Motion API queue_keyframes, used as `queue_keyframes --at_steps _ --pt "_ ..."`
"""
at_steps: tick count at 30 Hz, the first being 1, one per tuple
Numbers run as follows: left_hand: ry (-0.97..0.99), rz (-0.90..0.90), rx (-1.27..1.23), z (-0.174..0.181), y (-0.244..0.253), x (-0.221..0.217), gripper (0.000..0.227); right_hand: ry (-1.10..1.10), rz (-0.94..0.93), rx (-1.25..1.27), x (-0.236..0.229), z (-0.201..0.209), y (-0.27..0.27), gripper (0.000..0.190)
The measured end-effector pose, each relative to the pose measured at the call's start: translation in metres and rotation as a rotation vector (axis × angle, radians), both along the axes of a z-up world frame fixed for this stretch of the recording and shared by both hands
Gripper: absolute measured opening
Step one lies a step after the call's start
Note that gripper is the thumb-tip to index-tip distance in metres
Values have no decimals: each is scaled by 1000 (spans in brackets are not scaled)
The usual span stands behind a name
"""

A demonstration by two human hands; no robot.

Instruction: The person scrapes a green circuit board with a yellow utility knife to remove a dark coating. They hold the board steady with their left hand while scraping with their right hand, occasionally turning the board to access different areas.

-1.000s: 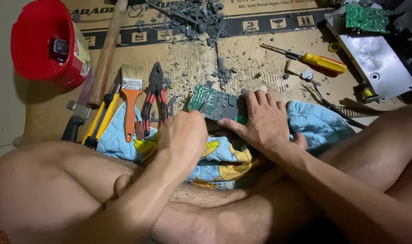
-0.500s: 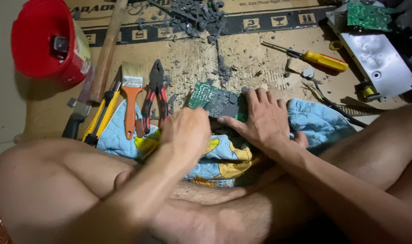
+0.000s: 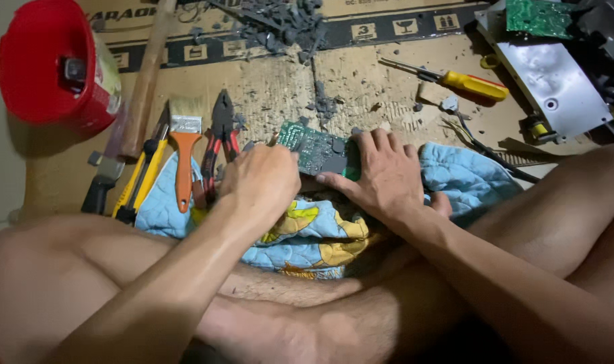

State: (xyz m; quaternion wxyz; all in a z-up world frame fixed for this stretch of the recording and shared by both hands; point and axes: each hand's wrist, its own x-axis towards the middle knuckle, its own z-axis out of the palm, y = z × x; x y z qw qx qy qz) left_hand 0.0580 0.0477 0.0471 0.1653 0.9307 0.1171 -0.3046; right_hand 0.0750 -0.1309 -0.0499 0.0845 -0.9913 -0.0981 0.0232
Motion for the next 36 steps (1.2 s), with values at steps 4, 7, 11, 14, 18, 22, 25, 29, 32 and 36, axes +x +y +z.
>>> queue_keyframes --at_steps 4,7,11,14,18,22,25,29,32,36 --pt "53 84 121 -5 -2 14 40 37 27 -36 2 3 -1 91" --pt "24 -142 99 -10 6 12 38 48 13 -40 -2 8 1 88" --pt "27 136 -253 -69 31 31 44 -26 20 -3 -3 3 0 89" --pt "44 360 -521 -62 27 23 43 -48 25 11 -1 -2 -1 89" --pt "48 124 -223 4 7 2 46 29 21 -15 -2 8 0 90" --pt "80 -26 -10 -9 0 9 43 45 16 -44 -1 5 1 92" --pt "53 25 -28 -6 -10 10 38 8 0 -22 -2 6 -1 92" --pt "91 149 -151 -11 -5 11 49 15 32 -47 -2 4 -1 89" --pt "114 331 -416 -50 6 22 41 0 32 -28 -2 6 0 90" --pt "85 65 -219 5 4 6 60 -4 53 -12 -3 8 -2 87"
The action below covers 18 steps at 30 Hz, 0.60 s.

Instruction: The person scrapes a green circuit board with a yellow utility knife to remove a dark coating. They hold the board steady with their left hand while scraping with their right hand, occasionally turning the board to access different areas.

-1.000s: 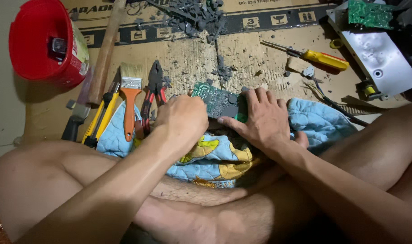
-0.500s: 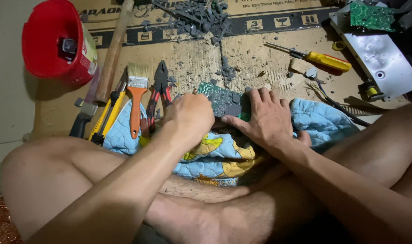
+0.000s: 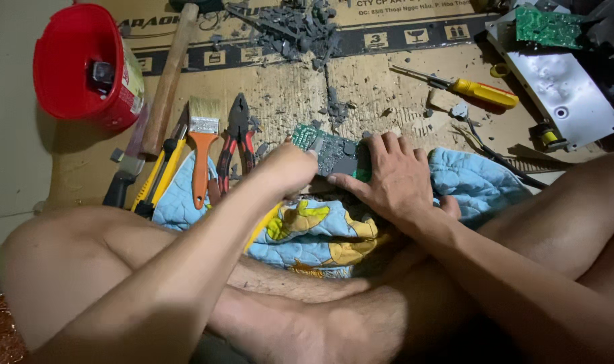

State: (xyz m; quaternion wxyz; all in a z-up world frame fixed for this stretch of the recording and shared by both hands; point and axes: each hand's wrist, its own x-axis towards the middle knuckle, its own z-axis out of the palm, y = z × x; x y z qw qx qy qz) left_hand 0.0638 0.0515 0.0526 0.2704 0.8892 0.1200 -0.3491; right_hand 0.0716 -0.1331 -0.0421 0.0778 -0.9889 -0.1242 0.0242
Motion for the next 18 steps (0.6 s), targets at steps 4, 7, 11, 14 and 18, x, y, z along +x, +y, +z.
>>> queue_keyframes --at_steps 4,7,11,14,18 --pt "-117 9 54 -44 -5 6 45 5 -32 -14 0 2 3 90" --pt "-57 -34 153 -40 -14 6 44 47 -21 -28 2 3 3 85" --pt "-80 -177 310 -42 -9 8 36 -5 -11 -24 2 -6 0 88" --pt "-118 -247 360 -41 -9 7 34 -29 -21 -20 3 -13 -1 90" --pt "-114 -219 376 -11 -20 5 31 -57 -10 -1 4 -17 -2 88"
